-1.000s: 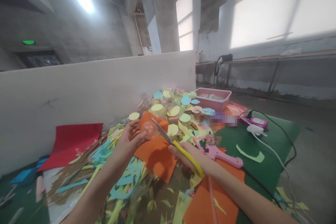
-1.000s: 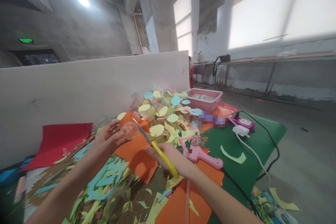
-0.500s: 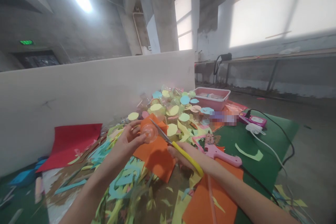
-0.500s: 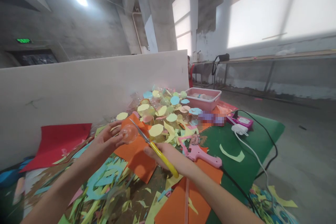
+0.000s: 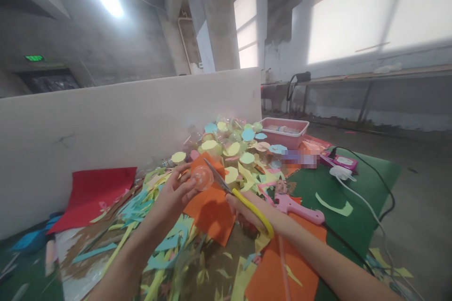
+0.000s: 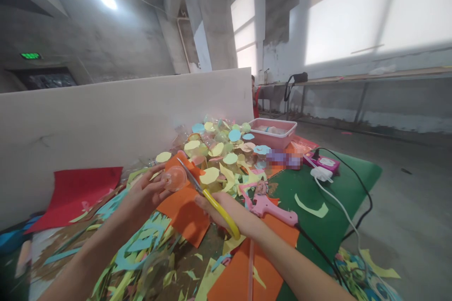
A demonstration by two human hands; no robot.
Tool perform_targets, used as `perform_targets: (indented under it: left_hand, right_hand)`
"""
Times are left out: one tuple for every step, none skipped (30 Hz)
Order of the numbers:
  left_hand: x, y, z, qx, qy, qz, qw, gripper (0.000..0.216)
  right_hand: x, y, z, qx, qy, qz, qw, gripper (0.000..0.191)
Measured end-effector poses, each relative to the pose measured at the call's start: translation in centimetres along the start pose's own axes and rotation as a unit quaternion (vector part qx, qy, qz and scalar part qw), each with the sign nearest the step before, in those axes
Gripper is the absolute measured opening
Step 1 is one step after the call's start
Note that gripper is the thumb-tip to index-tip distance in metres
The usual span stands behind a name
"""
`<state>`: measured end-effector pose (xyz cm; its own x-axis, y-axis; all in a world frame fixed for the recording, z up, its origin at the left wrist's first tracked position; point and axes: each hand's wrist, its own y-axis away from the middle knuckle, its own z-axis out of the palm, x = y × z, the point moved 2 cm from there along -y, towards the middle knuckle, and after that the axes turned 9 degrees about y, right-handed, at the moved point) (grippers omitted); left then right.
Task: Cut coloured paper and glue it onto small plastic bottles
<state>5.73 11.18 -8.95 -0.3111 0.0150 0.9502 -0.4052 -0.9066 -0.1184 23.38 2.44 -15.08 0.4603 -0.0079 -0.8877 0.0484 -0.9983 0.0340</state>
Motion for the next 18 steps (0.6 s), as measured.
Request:
perform_targets:
  left_hand:
    - [0.2, 0.0, 0.0, 0.002, 0.0, -0.003, 1.0, 0.049]
    - [0.3, 0.1, -0.1, 0.001, -0.002, -0.004, 1.0, 0.049]
    - [0.5, 0.1, -0.2, -0.002, -0.008, -0.004, 1.0, 0.048]
    - [0.6, 0.2, -0.3, -0.011, -0.015, -0.004, 1.0, 0.047]
    - [0.6, 0.2, -0.5, -0.023, -0.027, -0.006, 0.999, 0.047]
    - [0.7, 0.2, -0.7, -0.035, -0.044, -0.009, 0.998, 0.048]
    - [0.6, 0.2, -0.9, -0.046, -0.065, -0.014, 0.997, 0.05]
    - [0.6, 0.2, -1.2, -0.055, -0.089, -0.021, 0.994, 0.053]
    - [0.5, 0.2, -1.4, -0.063, -0.113, -0.026, 0.991, 0.055]
    - [0.5, 0.3, -1.6, -0.069, -0.135, -0.029, 0.988, 0.057]
    - [0.5, 0.3, -1.6, -0.074, -0.154, -0.028, 0.985, 0.057]
    - [0.5, 0.3, -1.7, -0.079, -0.168, -0.024, 0.982, 0.057]
    - [0.6, 0.4, -1.6, -0.083, -0.177, -0.02, 0.98, 0.057]
    - [0.7, 0.4, -1.6, -0.087, -0.182, -0.016, 0.979, 0.057]
    - [0.8, 0.5, -1.5, -0.089, -0.182, -0.012, 0.979, 0.058]
    - [0.9, 0.5, -1.4, -0.093, -0.178, -0.01, 0.98, 0.06]
    - [1.0, 0.5, -1.3, -0.095, -0.172, -0.01, 0.98, 0.061]
    - [1.0, 0.5, -1.2, -0.096, -0.166, -0.011, 0.981, 0.062]
  right_hand:
    - [0.0, 0.0, -0.1, 0.003, 0.006, 0.002, 1.0, 0.048]
    - [0.0, 0.0, -0.1, 0.005, 0.011, 0.0, 1.0, 0.047]
    - [0.0, 0.0, -0.1, 0.006, 0.013, -0.01, 1.0, 0.046]
    - [0.1, 0.0, -0.1, 0.004, 0.014, -0.028, 0.999, 0.045]
    - [0.2, -0.1, -0.1, 0.0, 0.016, -0.051, 0.999, 0.043]
    - [0.3, -0.1, -0.1, -0.005, 0.018, -0.077, 0.997, 0.042]
    - [0.3, -0.1, -0.1, -0.011, 0.022, -0.104, 0.994, 0.04]
    - [0.3, 0.0, -0.1, -0.016, 0.026, -0.126, 0.992, 0.039]
    - [0.2, 0.1, -0.1, -0.019, 0.03, -0.14, 0.99, 0.038]
    - [0.2, 0.1, -0.1, -0.02, 0.033, -0.142, 0.989, 0.038]
    - [0.2, 0.2, -0.1, -0.019, 0.034, -0.136, 0.99, 0.038]
    - [0.2, 0.1, -0.2, -0.017, 0.033, -0.125, 0.991, 0.039]
    - [0.3, 0.1, -0.2, -0.013, 0.031, -0.112, 0.993, 0.04]
    - [0.4, 0.0, -0.1, -0.009, 0.028, -0.099, 0.995, 0.042]
    - [0.6, -0.1, -0.1, -0.007, 0.024, -0.089, 0.996, 0.043]
    - [0.8, -0.3, 0.0, -0.006, 0.021, -0.083, 0.996, 0.044]
    - [0.9, -0.4, 0.1, -0.006, 0.018, -0.078, 0.997, 0.045]
    - [1.1, -0.6, 0.2, -0.006, 0.016, -0.075, 0.997, 0.046]
